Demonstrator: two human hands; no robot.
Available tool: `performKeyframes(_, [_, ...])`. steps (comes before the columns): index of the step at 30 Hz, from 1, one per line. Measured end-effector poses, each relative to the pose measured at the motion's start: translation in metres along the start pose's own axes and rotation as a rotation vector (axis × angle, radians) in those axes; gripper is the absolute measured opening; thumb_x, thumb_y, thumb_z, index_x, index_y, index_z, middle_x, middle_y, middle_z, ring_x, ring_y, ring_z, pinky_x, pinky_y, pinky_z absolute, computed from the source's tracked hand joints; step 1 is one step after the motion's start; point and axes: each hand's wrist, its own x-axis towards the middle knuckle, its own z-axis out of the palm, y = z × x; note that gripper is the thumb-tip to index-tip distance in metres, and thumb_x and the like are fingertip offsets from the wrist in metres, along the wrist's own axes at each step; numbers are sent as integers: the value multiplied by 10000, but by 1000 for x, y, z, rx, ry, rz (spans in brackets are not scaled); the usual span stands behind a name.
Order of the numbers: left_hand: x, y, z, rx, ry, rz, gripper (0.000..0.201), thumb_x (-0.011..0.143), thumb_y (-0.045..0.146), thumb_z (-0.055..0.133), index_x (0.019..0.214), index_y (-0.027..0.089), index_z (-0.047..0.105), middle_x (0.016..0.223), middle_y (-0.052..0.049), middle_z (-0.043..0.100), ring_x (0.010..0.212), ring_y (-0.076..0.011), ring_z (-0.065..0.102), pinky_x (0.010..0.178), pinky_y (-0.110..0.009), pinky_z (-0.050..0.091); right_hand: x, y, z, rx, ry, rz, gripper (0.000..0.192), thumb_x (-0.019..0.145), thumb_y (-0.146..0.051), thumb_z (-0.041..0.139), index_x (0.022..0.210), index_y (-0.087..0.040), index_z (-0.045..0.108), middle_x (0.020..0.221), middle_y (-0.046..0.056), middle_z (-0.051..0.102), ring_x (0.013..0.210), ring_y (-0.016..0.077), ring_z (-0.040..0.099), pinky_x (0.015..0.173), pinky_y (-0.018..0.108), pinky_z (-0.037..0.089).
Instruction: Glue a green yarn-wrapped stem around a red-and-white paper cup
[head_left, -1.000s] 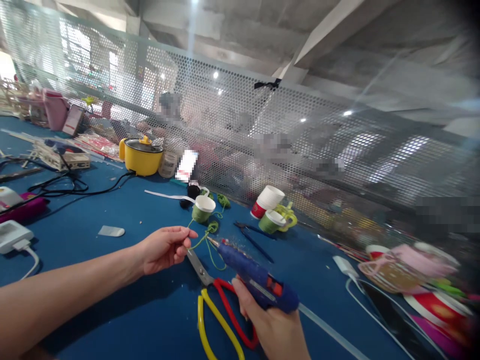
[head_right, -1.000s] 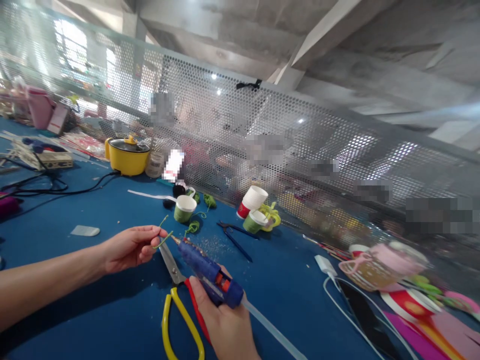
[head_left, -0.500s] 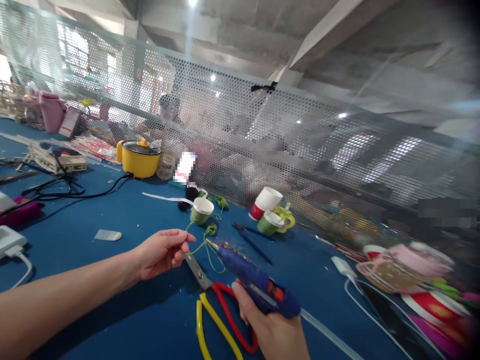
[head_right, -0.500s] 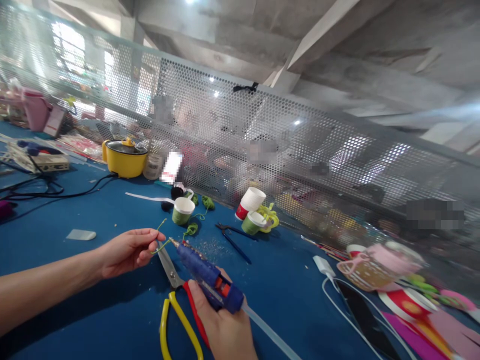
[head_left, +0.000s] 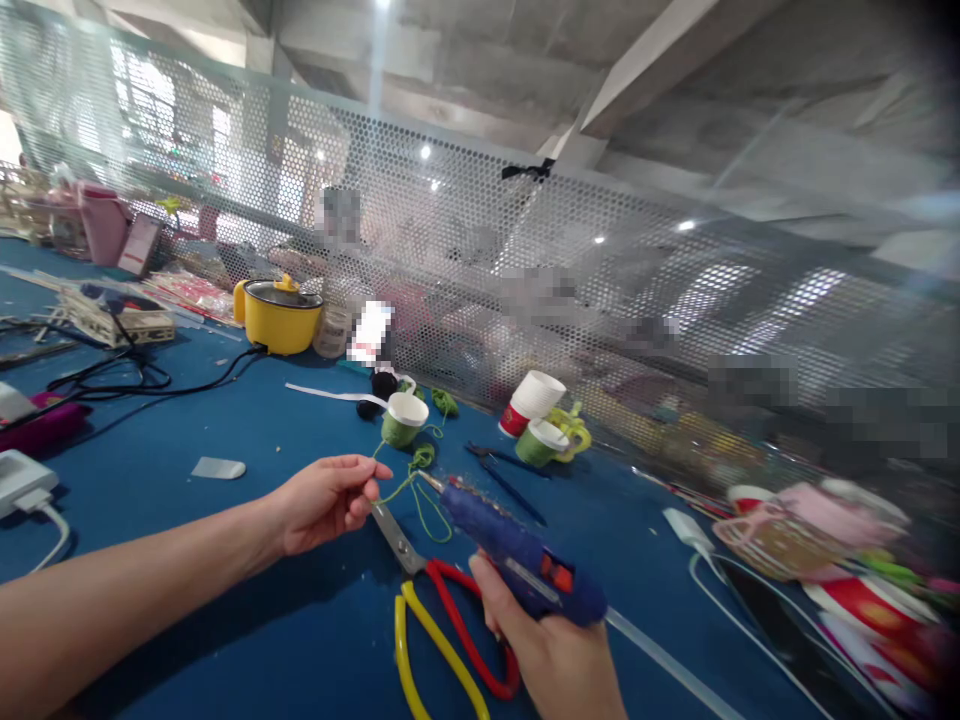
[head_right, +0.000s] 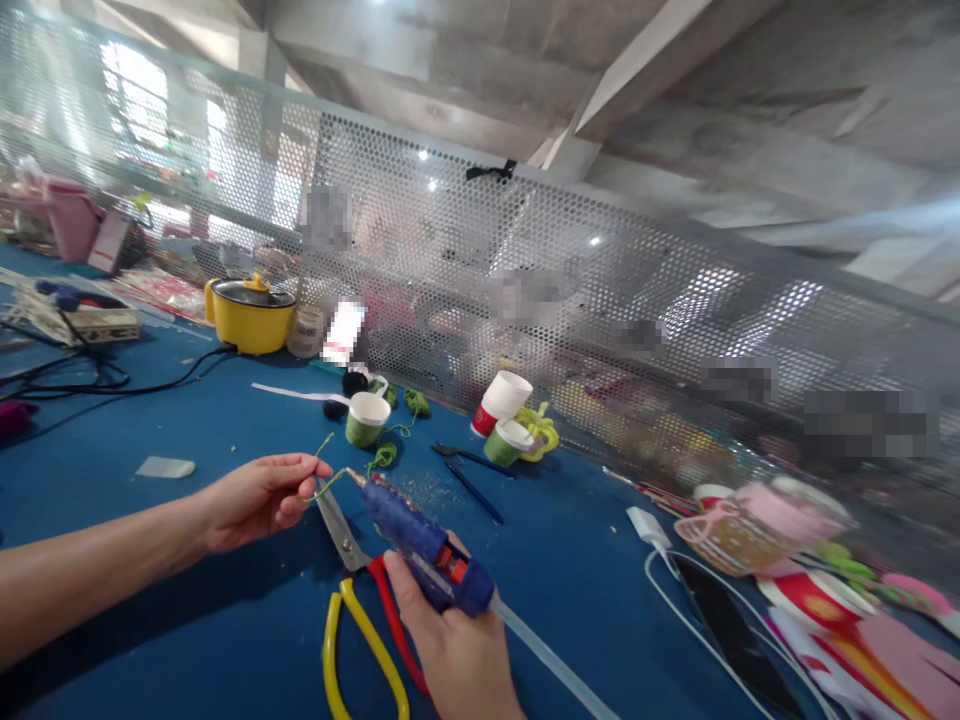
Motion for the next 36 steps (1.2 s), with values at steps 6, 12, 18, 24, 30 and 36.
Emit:
performKeyframes(6, [1,0,1,-10,5,2,165,835,139,418,780,81,563,525,20,484,367,-17,406,365,-111,309,3,-13,-5,136,-64,195,388,783,-441,444,523,-251,659,396,9,581,483,184,616,506,236,503])
performKeyframes(12, [0,0,0,-10,9,-9,153,830,134,426,782,85,563,524,21,484,364,-15,401,358,-106,307,5,-14,-8,198,-89,267,355,766,-439,469,529,-255,658,372,5,552,474,186,603,481,245,485])
performKeyframes(18, [-1,1,3,-5,13,-12,144,824,122,429,775,88,560,524,27,473,364,-12,394,355,-103,303,8,-18,-9,234,-117,300,340,752,-444,487,530,-250,657,361,2,530,460,184,586,457,248,469])
performKeyframes(24, [-2,1,5,20,29,-18,181,839,125,394,769,87,556,518,25,465,357,-13,392,350,-105,298,9,-22,-9,270,-127,342,351,745,-440,506,483,-239,626,360,-6,522,373,148,525,407,235,445])
performKeyframes(30, [-2,-1,2,68,27,1,165,833,132,415,775,90,564,520,22,475,359,-18,399,356,-113,298,11,-21,-12,303,-137,348,389,752,-436,500,433,-230,584,364,-12,521,398,141,536,487,237,478])
performKeyframes(36, [-1,-1,1,107,34,29,167,833,143,423,770,86,567,516,18,482,361,-20,398,358,-119,293,11,-24,-14,321,-128,355,399,744,-447,503,421,-219,552,359,-16,504,368,124,502,443,220,459])
